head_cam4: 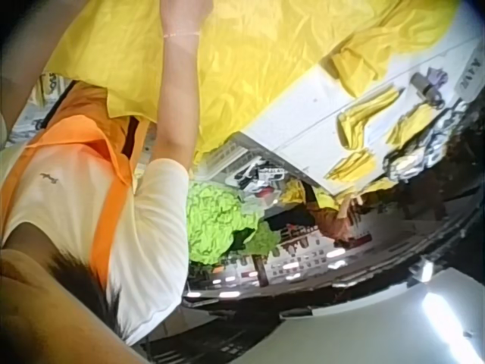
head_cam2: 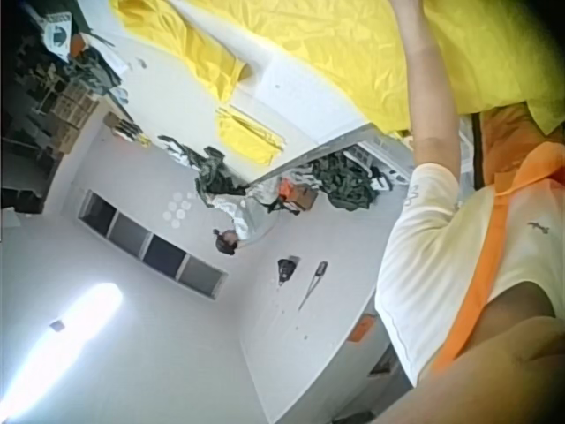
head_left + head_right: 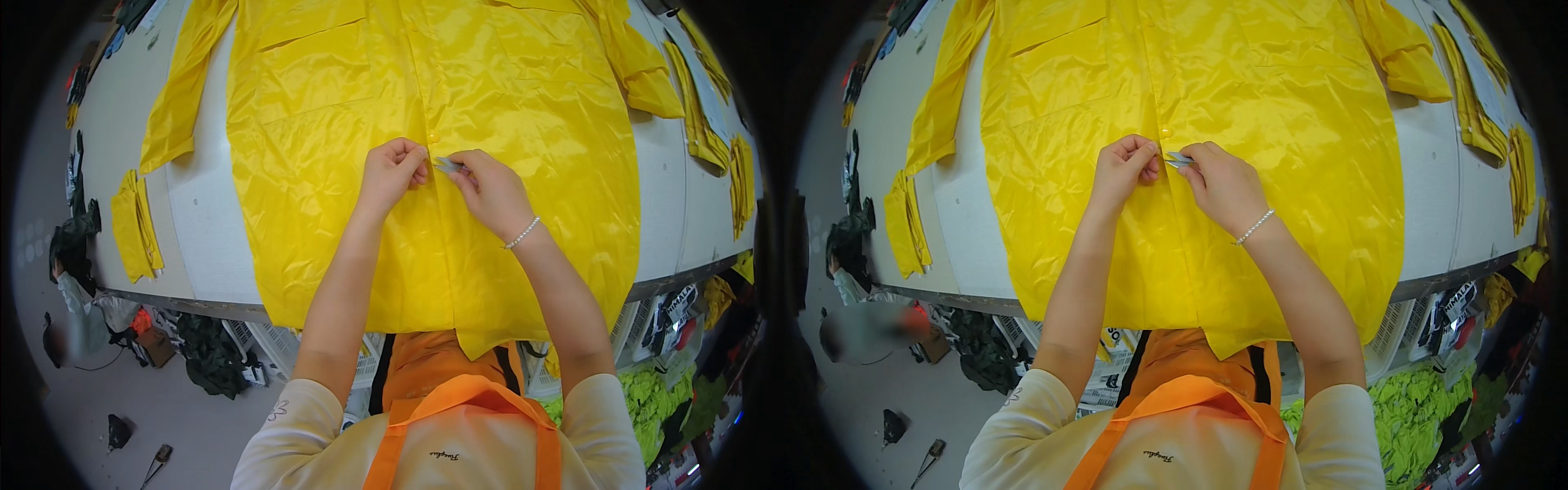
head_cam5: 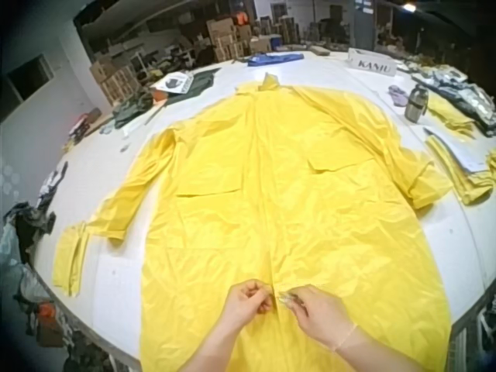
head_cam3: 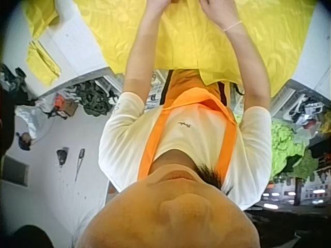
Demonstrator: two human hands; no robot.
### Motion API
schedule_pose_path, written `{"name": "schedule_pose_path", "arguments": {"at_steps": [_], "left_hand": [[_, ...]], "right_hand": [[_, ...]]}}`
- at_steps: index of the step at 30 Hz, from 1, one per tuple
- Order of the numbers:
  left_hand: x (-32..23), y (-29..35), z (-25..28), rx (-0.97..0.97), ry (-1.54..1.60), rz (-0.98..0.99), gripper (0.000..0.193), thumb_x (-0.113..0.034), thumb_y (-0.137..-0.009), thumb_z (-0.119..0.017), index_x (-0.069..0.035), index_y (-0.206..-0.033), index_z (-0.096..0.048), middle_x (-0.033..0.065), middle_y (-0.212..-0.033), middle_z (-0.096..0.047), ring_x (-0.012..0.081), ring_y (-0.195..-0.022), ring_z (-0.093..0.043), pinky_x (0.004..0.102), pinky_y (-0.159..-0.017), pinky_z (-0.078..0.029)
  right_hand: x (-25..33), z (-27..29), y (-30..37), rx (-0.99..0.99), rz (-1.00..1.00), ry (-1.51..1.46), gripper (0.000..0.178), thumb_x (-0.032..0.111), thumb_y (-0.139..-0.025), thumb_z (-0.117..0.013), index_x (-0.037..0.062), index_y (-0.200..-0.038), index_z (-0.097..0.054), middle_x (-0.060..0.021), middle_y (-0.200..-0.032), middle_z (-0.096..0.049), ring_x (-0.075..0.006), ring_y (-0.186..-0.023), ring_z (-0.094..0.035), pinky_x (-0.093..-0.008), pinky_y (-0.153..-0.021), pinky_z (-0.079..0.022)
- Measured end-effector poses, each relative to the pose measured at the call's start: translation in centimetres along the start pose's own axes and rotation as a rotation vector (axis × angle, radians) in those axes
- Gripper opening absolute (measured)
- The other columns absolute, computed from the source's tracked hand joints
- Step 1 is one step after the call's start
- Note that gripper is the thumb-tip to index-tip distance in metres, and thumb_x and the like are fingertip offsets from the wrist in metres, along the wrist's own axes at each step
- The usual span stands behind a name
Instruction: The person lays a yellow raincoat on a table, uses a small blade to cut threads and tags, then folds the jacket neatly. The person handles the jacket repeatedly, smoothing and aligning it before stacking it with other folded jackets.
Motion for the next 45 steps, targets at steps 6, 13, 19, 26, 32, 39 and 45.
{"name": "schedule_pose_path", "arguments": {"at_steps": [6, 13, 19, 26, 32, 39, 45], "left_hand": [[0.2, -0.1, -0.1, 0.033, -0.015, -0.009, 0.015, -0.017, -0.087, -0.058, -0.004, -0.080, -0.059, 0.0002, -0.064, -0.058, 0.0059, -0.053, -0.052, 0.0187, -0.049, -0.043], [-0.3, 0.0, 0.1, 0.031, -0.003, -0.032, 0.015, -0.019, -0.088, -0.057, -0.005, -0.081, -0.059, 0.0000, -0.063, -0.057, 0.0065, -0.053, -0.051, 0.0189, -0.049, -0.042], [-0.2, -0.1, 0.2, 0.021, 0.039, -0.041, 0.014, -0.015, -0.086, -0.059, -0.004, -0.077, -0.058, 0.0001, -0.062, -0.057, 0.0060, -0.051, -0.052, 0.0185, -0.046, -0.040], [-0.4, 0.2, 0.0, 0.030, -0.009, -0.038, 0.012, -0.015, -0.086, -0.057, -0.006, -0.078, -0.058, -0.0004, -0.063, -0.056, 0.0067, -0.052, -0.050, 0.0191, -0.048, -0.040], [-0.1, 7.2, -1.0, 0.356, -0.232, -0.102, 0.010, -0.012, -0.081, -0.061, -0.003, -0.077, -0.058, 0.0009, -0.065, -0.056, 0.0081, -0.057, -0.050, 0.0217, -0.052, -0.040], [11.1, 27.1, 0.2, 1.060, -1.380, 0.205, 0.023, -0.028, -0.072, -0.071, -0.011, -0.086, -0.064, 0.0076, -0.079, -0.064, 0.0232, -0.075, -0.062, 0.0371, -0.066, -0.046], [-1.3, 8.4, -0.7, -0.001, -0.788, -0.222, 0.024, -0.022, -0.081, -0.066, 0.000, -0.089, -0.062, 0.0111, -0.071, -0.061, 0.0180, -0.064, -0.059, 0.0293, -0.060, -0.047]], "right_hand": [[0.6, -0.5, -0.2, 0.048, 0.016, 0.079, 0.013, 0.018, -0.085, -0.057, 0.0070, -0.092, -0.059, -0.0092, -0.084, -0.060, -0.0290, -0.072, -0.060, -0.0382, -0.063, -0.048], [1.2, -0.1, -0.3, -0.009, 0.037, 0.107, 0.012, 0.017, -0.085, -0.056, 0.0067, -0.090, -0.058, -0.0090, -0.084, -0.060, -0.0277, -0.074, -0.059, -0.0380, -0.063, -0.048], [2.5, 0.1, -1.7, -0.129, 0.214, 0.284, 0.014, 0.018, -0.084, -0.057, 0.0072, -0.094, -0.056, -0.0077, -0.081, -0.058, -0.0250, -0.074, -0.058, -0.0356, -0.065, -0.047], [2.3, -0.9, -2.3, -0.138, 0.220, 0.348, 0.013, 0.019, -0.086, -0.054, 0.0075, -0.091, -0.056, -0.0081, -0.079, -0.057, -0.0247, -0.071, -0.058, -0.0357, -0.064, -0.046], [-0.9, -0.3, -2.4, -0.198, 0.019, 0.021, 0.017, 0.017, -0.086, -0.056, 0.0033, -0.096, -0.058, -0.0105, -0.086, -0.060, -0.0256, -0.073, -0.060, -0.0344, -0.064, -0.048], [-4.9, 0.8, -2.1, -0.264, -0.094, -0.303, 0.023, 0.014, -0.084, -0.061, 0.0016, -0.104, -0.058, -0.0125, -0.089, -0.063, -0.0206, -0.072, -0.061, -0.0286, -0.065, -0.049], [-5.5, 0.8, -1.9, -0.329, -0.108, -0.394, 0.023, 0.012, -0.084, -0.062, -0.0005, -0.103, -0.058, -0.0108, -0.087, -0.064, -0.0153, -0.072, -0.060, -0.0253, -0.064, -0.048]]}}
Point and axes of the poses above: each hand's wrist, its own y-axis away from the middle knuckle, its own z-axis out of the back of the hand, x = y × z, the point moved 10 cm from there along -y, towards the middle knuckle
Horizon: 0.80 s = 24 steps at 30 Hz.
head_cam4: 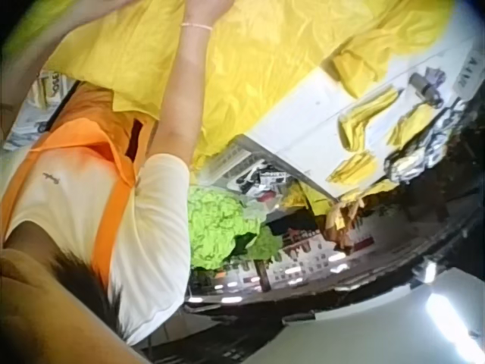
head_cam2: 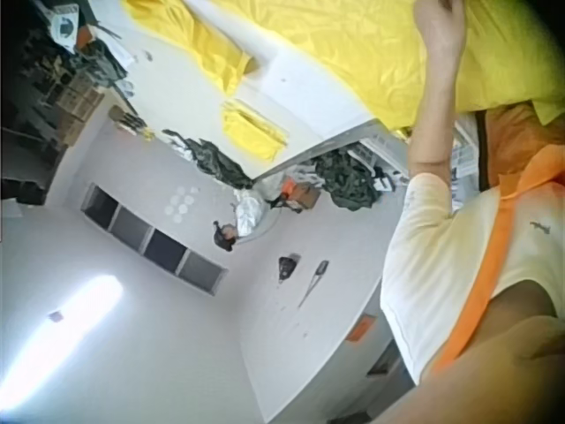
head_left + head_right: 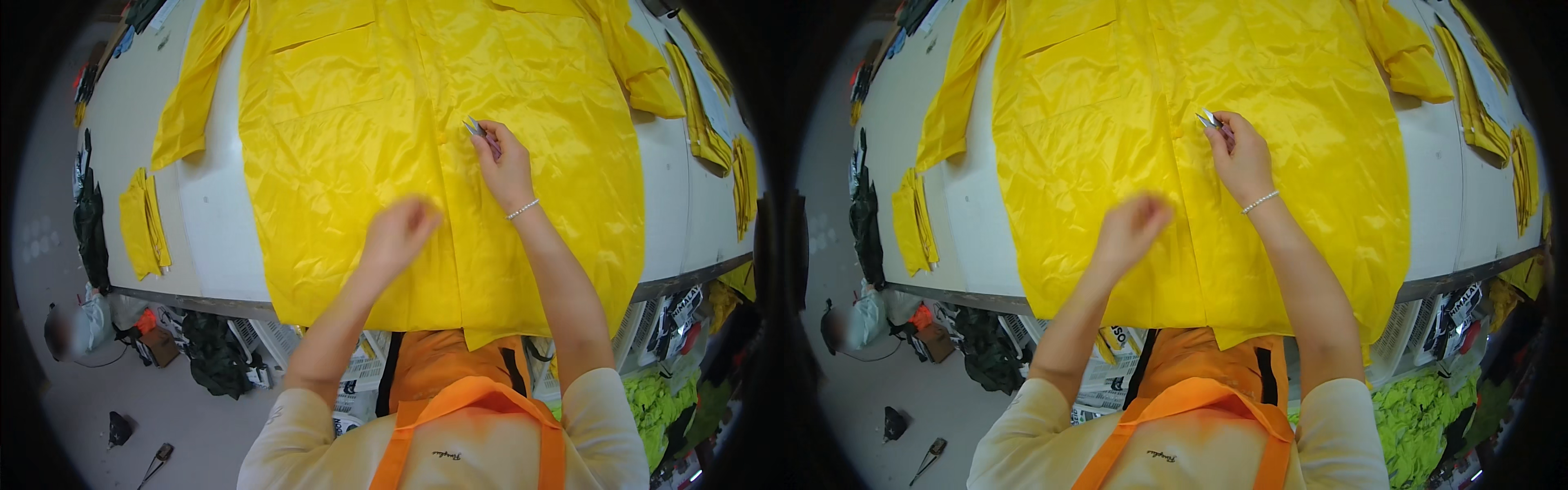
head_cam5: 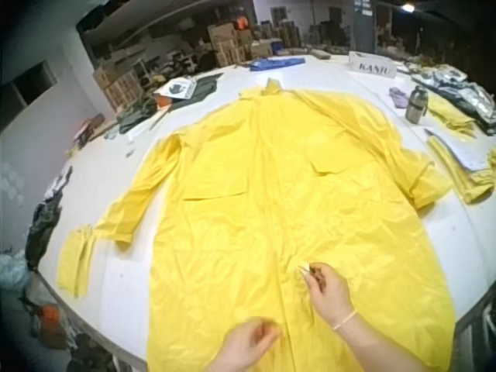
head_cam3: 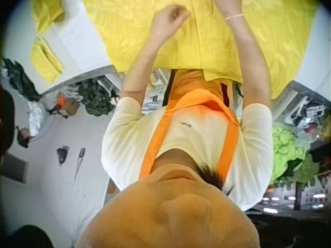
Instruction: The person lays a yellow raincoat on a table, uses a small blade to cut threads and tags, then folds the jacket neatly. The person handles the jacket repeatedly, smoothing and aligning it before stacking it with other folded jackets.
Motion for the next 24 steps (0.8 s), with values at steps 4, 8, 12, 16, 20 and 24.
{"name": "schedule_pose_path", "arguments": {"at_steps": [4, 8, 12, 16, 20, 24], "left_hand": [[-0.5, -8.3, 1.8, -0.299, 0.096, 0.029, 0.027, -0.021, -0.078, -0.070, 0.004, -0.086, -0.061, 0.0089, -0.070, -0.063, 0.0129, -0.062, -0.060, 0.0249, -0.058, -0.048], [1.6, -10.7, 0.6, -0.137, 0.391, 0.192, 0.024, -0.019, -0.081, -0.067, 0.004, -0.084, -0.062, 0.0082, -0.071, -0.063, 0.0117, -0.059, -0.059, 0.0229, -0.055, -0.049], [3.0, -10.8, 0.1, -0.104, 0.615, 0.219, 0.021, -0.017, -0.084, -0.062, 0.004, -0.083, -0.062, 0.0083, -0.069, -0.063, 0.0123, -0.056, -0.059, 0.0214, -0.053, -0.050], [3.7, -11.0, 2.1, -0.231, 0.522, 0.214, 0.021, -0.015, -0.085, -0.060, 0.005, -0.083, -0.062, 0.0090, -0.068, -0.062, 0.0115, -0.056, -0.059, 0.0218, -0.053, -0.049], [1.4, -11.4, 1.6, -0.194, 0.265, 0.098, 0.021, -0.015, -0.085, -0.058, 0.005, -0.083, -0.062, 0.0097, -0.068, -0.063, 0.0121, -0.057, -0.060, 0.0225, -0.053, -0.049], [1.6, -11.2, 1.4, -0.224, 0.470, 0.127, 0.022, -0.016, -0.087, -0.057, 0.005, -0.084, -0.061, 0.0094, -0.068, -0.062, 0.0123, -0.056, -0.060, 0.0226, -0.052, -0.049]], "right_hand": [[0.3, 0.4, 0.1, 0.012, 0.041, 0.003, 0.022, 0.011, -0.085, -0.061, -0.0009, -0.103, -0.057, -0.0089, -0.086, -0.063, -0.0123, -0.072, -0.059, -0.0232, -0.064, -0.048], [0.4, 0.7, 0.6, -0.040, 0.080, -0.007, 0.022, 0.011, -0.085, -0.061, -0.0003, -0.103, -0.057, -0.0095, -0.087, -0.063, -0.0134, -0.071, -0.060, -0.0238, -0.064, -0.048], [0.2, 0.8, 0.7, -0.070, 0.145, -0.003, 0.022, 0.011, -0.084, -0.062, 0.0005, -0.103, -0.057, -0.0094, -0.088, -0.062, -0.0153, -0.070, -0.060, -0.0250, -0.063, -0.049], [0.6, 0.8, 0.8, -0.050, 0.131, 0.049, 0.023, 0.012, -0.084, -0.062, 0.0019, -0.103, -0.057, -0.0093, -0.088, -0.062, -0.0169, -0.070, -0.061, -0.0262, -0.063, -0.049], [0.6, 0.9, 0.8, -0.074, 0.138, 0.037, 0.023, 0.013, -0.084, -0.062, 0.0030, -0.103, -0.057, -0.0092, -0.089, -0.063, -0.0172, -0.073, -0.061, -0.0263, -0.064, -0.050], [0.9, 0.9, 0.9, -0.066, 0.151, 0.063, 0.023, 0.014, -0.084, -0.062, 0.0034, -0.103, -0.057, -0.0090, -0.089, -0.063, -0.0173, -0.074, -0.062, -0.0263, -0.064, -0.050]]}}
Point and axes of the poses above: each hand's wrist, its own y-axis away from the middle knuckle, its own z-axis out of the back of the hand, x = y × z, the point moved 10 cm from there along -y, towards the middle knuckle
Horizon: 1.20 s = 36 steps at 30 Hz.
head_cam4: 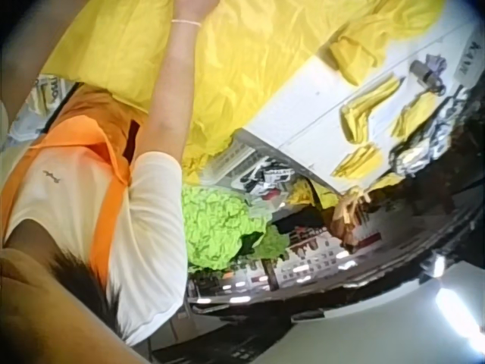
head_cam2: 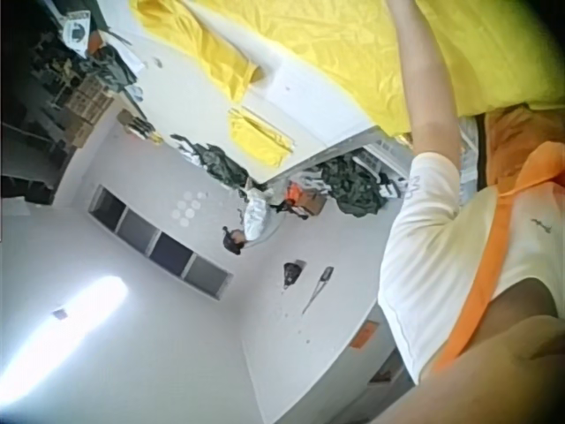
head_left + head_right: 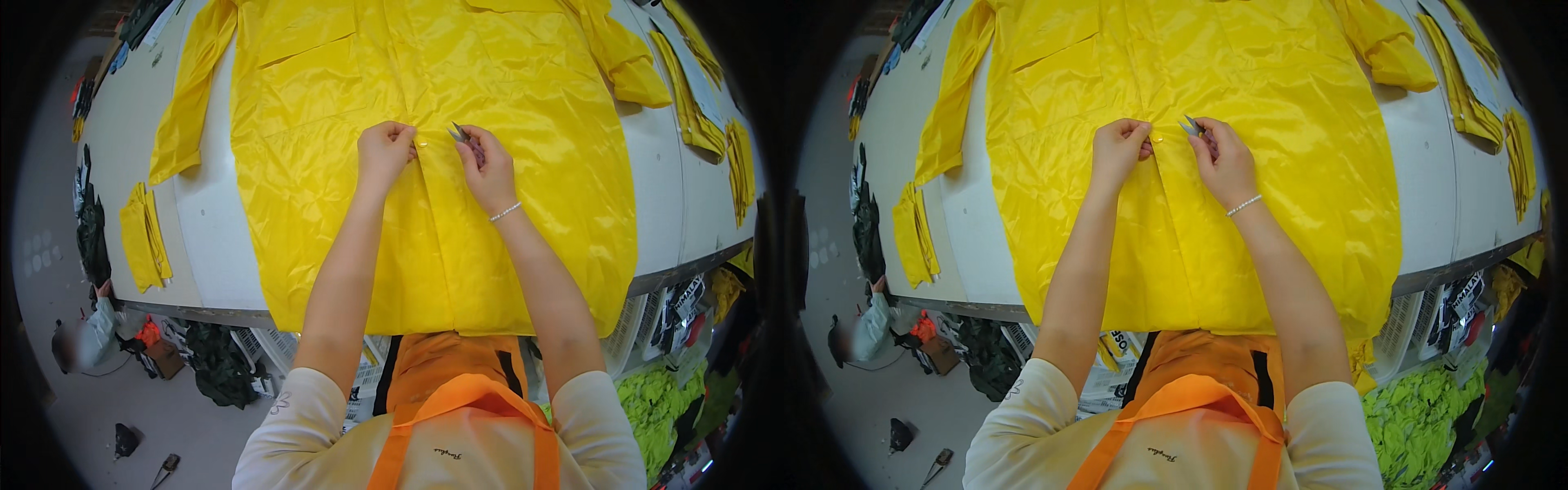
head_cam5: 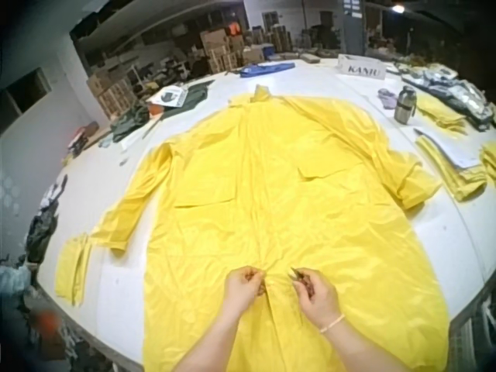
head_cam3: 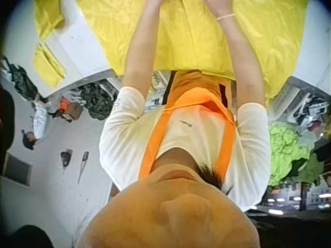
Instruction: The person lays a yellow raincoat on a table, uses a small blade to cut threads and tags, then folds the jacket neatly. The person handles the jacket repeatedly, smoothing and aligning it before stacking it with other folded jackets.
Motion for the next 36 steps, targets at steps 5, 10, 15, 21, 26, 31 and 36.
{"name": "schedule_pose_path", "arguments": {"at_steps": [5, 10, 15, 21, 26, 31, 36], "left_hand": [[2.1, -0.1, 2.5, -0.042, 0.198, 0.145, 0.023, -0.017, -0.088, -0.056, 0.005, -0.084, -0.061, 0.0090, -0.069, -0.062, 0.0122, -0.057, -0.060, 0.0224, -0.053, -0.049], [0.6, 1.3, -0.1, 0.103, -0.136, 0.072, 0.027, -0.021, -0.091, -0.052, 0.004, -0.084, -0.061, 0.0096, -0.073, -0.063, 0.0133, -0.059, -0.061, 0.0222, -0.055, -0.049], [2.1, 1.4, -0.2, 0.119, 0.220, 0.194, 0.020, -0.016, -0.090, -0.053, 0.003, -0.094, -0.058, 0.0087, -0.074, -0.063, 0.0130, -0.060, -0.061, 0.0213, -0.056, -0.049], [1.3, 2.0, -0.2, 0.079, -0.012, 0.123, 0.034, -0.017, -0.088, -0.055, 0.001, -0.115, -0.047, 0.0118, -0.086, -0.062, 0.0185, -0.074, -0.062, 0.0262, -0.065, -0.050], [-3.3, 5.8, -3.9, -0.144, -0.968, -0.532, 0.070, -0.027, -0.082, -0.059, -0.003, -0.139, -0.026, 0.0158, -0.145, -0.025, 0.0310, -0.134, -0.022, 0.0493, -0.107, -0.018], [-0.8, 10.3, -4.0, -0.036, -1.026, -0.396, 0.067, -0.032, -0.085, -0.053, -0.003, -0.139, -0.026, 0.0143, -0.147, -0.022, 0.0296, -0.136, -0.020, 0.0504, -0.108, -0.014], [3.0, 17.8, -1.3, 0.079, -1.081, -0.219, 0.068, -0.031, -0.082, -0.055, -0.003, -0.138, -0.029, 0.0154, -0.146, -0.024, 0.0311, -0.136, -0.018, 0.0513, -0.109, -0.008]], "right_hand": [[0.0, 0.0, 0.1, -0.011, -0.002, -0.021, 0.023, 0.014, -0.084, -0.062, 0.0031, -0.103, -0.057, -0.0090, -0.089, -0.063, -0.0171, -0.073, -0.062, -0.0262, -0.064, -0.050], [0.1, -0.1, 0.0, -0.003, 0.004, -0.024, 0.023, 0.014, -0.084, -0.062, 0.0031, -0.103, -0.057, -0.0091, -0.090, -0.062, -0.0175, -0.073, -0.062, -0.0264, -0.065, -0.050], [0.2, 0.0, 0.1, -0.009, 0.018, 0.001, 0.023, 0.014, -0.084, -0.062, 0.0027, -0.103, -0.057, -0.0094, -0.090, -0.063, -0.0179, -0.074, -0.062, -0.0264, -0.065, -0.050], [0.1, -0.1, 0.0, 0.012, -0.028, -0.003, 0.023, 0.013, -0.084, -0.062, 0.0021, -0.104, -0.058, -0.0095, -0.088, -0.063, -0.0174, -0.074, -0.062, -0.0261, -0.065, -0.050], [-0.4, 0.2, 0.2, -0.006, -0.059, -0.055, 0.022, 0.011, -0.084, -0.061, 0.0012, -0.103, -0.057, -0.0067, -0.081, -0.060, -0.0131, -0.067, -0.057, -0.0240, -0.060, -0.046], [-1.0, 1.2, 5.0, 0.144, -0.261, -0.225, 0.020, 0.008, -0.085, -0.059, -0.0001, -0.104, -0.057, -0.0014, -0.078, -0.057, -0.0085, -0.065, -0.050, -0.0229, -0.059, -0.044], [0.7, 20.4, 8.9, -0.226, -0.061, -0.038, 0.025, 0.008, -0.091, -0.052, -0.0012, -0.113, -0.053, -0.0062, -0.096, -0.057, -0.0110, -0.077, -0.051, -0.0231, -0.069, -0.045]]}}
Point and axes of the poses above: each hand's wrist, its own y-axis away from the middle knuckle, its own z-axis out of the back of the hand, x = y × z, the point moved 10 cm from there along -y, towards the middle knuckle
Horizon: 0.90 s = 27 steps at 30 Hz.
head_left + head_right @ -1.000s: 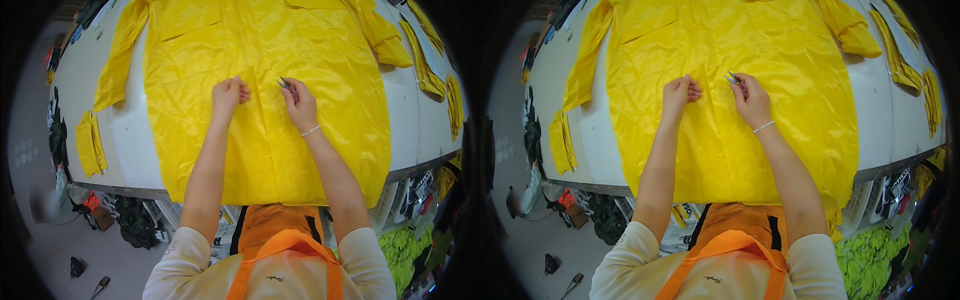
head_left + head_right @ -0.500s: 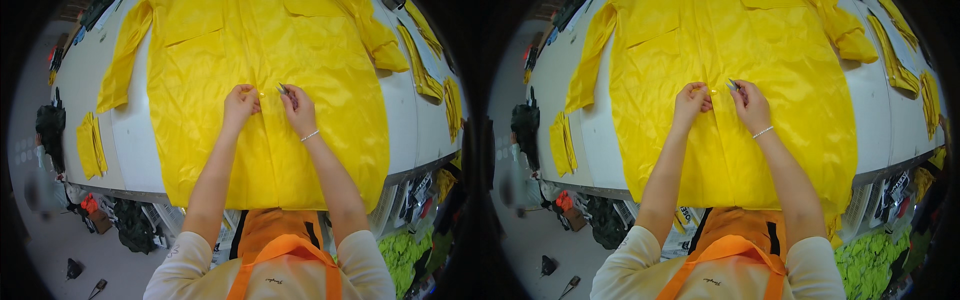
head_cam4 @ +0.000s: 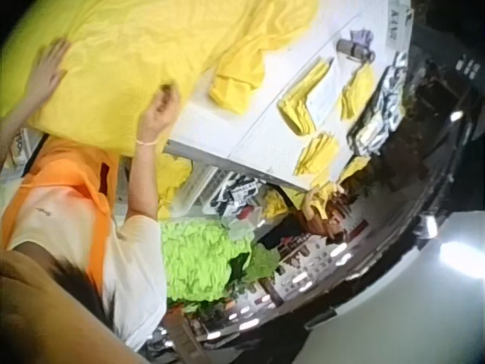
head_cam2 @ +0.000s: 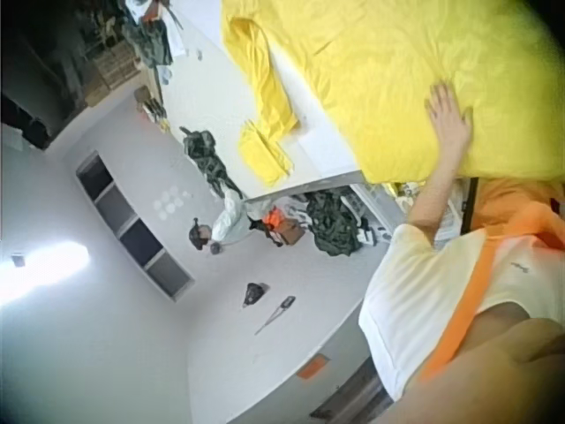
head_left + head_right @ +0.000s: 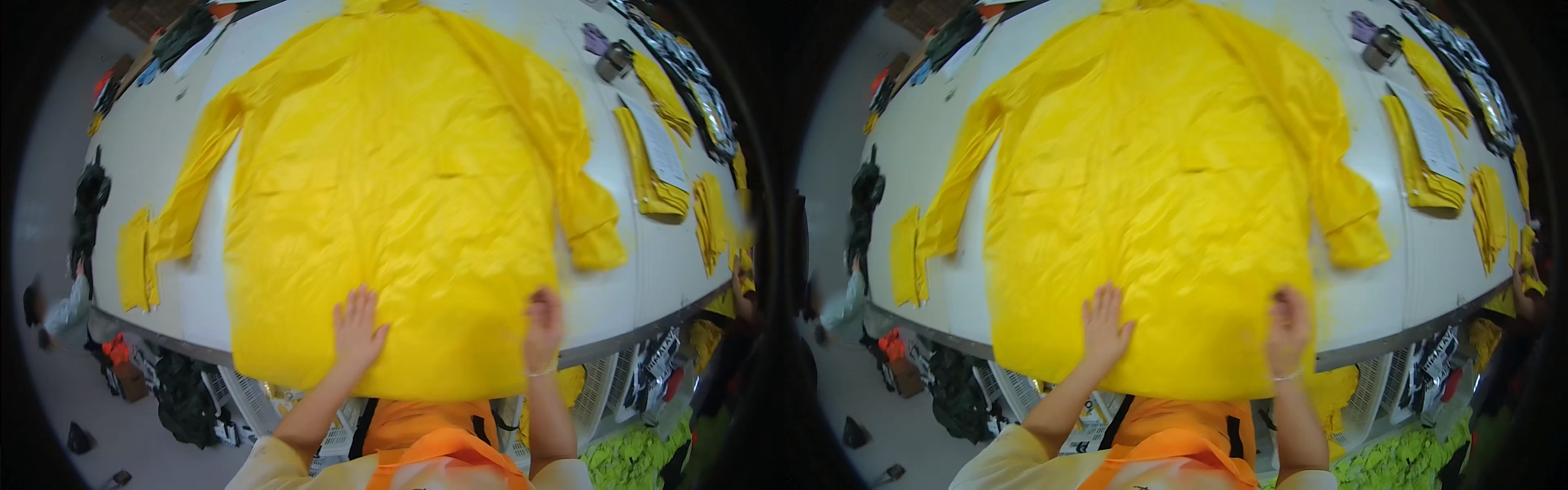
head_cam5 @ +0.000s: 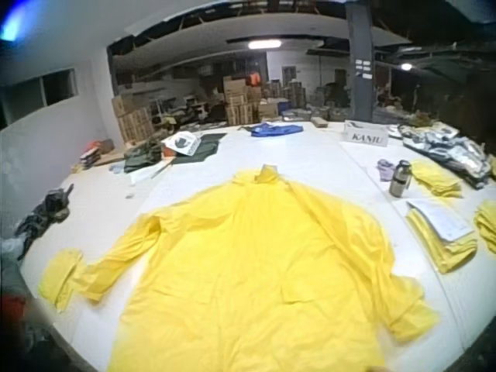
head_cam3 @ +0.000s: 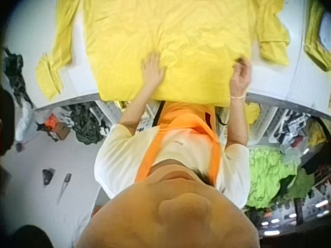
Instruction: The person lays a yellow raincoat on a table, uses a small blade to cut threads and tags, then folds the jacket neatly. The person handles the jacket repeatedly, smoothing and aligning it before stacking it with other folded jackets.
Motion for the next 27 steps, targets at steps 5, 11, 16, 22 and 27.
{"name": "schedule_pose_path", "arguments": {"at_steps": [5, 11, 16, 22, 27], "left_hand": [[2.4, 8.5, -2.3, 0.008, -0.001, -0.071, 0.069, -0.027, -0.076, -0.059, -0.002, -0.135, -0.033, 0.0196, -0.142, -0.030, 0.0374, -0.134, -0.022, 0.0550, -0.108, -0.010], [2.0, 10.1, 3.9, -0.248, 0.037, 0.086, 0.040, -0.014, -0.079, -0.057, -0.001, -0.116, -0.051, 0.0199, -0.125, -0.047, 0.0379, -0.118, -0.041, 0.0479, -0.100, -0.028], [-6.6, -6.6, 8.1, -0.337, 0.482, -0.007, 0.021, -0.008, -0.084, -0.055, 0.002, -0.102, -0.058, 0.0160, -0.098, -0.061, 0.0318, -0.096, -0.057, 0.0363, -0.086, -0.043], [-18.9, -27.2, 4.3, -0.021, 1.269, 0.346, 0.067, -0.036, -0.083, -0.061, 0.005, -0.130, -0.038, 0.0171, -0.122, -0.052, 0.0254, -0.108, -0.053, 0.0329, -0.090, -0.043], [-22.3, -17.2, 17.0, -0.094, 1.320, 0.010, 0.044, -0.016, -0.078, -0.065, 0.003, -0.116, -0.052, 0.0105, -0.109, -0.060, 0.0188, -0.096, -0.058, 0.0307, -0.082, -0.048]], "right_hand": [[-9.6, 25.0, -13.1, -0.463, -0.109, 0.408, 0.023, 0.013, -0.089, -0.056, 0.0029, -0.109, -0.060, -0.0091, -0.104, -0.060, -0.0159, -0.087, -0.056, -0.0266, -0.078, -0.046], [-18.4, 30.9, -22.5, -0.239, -0.266, 1.404, 0.034, 0.023, -0.084, -0.060, 0.0090, -0.115, -0.059, -0.0142, -0.104, -0.058, -0.0290, -0.090, -0.057, -0.0350, -0.080, -0.046], [-13.8, 16.1, -24.8, 0.162, 0.066, 0.347, 0.051, 0.023, -0.087, -0.059, 0.0074, -0.132, -0.043, -0.0142, -0.115, -0.054, -0.0201, -0.092, -0.056, -0.0314, -0.082, -0.046], [-4.4, -6.3, -12.2, 0.888, -0.147, -0.102, 0.043, 0.031, -0.087, -0.059, -0.0034, -0.113, -0.055, -0.0136, -0.106, -0.063, -0.0246, -0.093, -0.061, -0.0330, -0.083, -0.048], [0.3, -3.3, -9.9, 1.088, -0.520, -0.658, 0.044, 0.033, -0.096, -0.041, -0.0047, -0.099, -0.063, -0.0159, -0.094, -0.066, -0.0200, -0.088, -0.063, -0.0339, -0.077, -0.051]]}}
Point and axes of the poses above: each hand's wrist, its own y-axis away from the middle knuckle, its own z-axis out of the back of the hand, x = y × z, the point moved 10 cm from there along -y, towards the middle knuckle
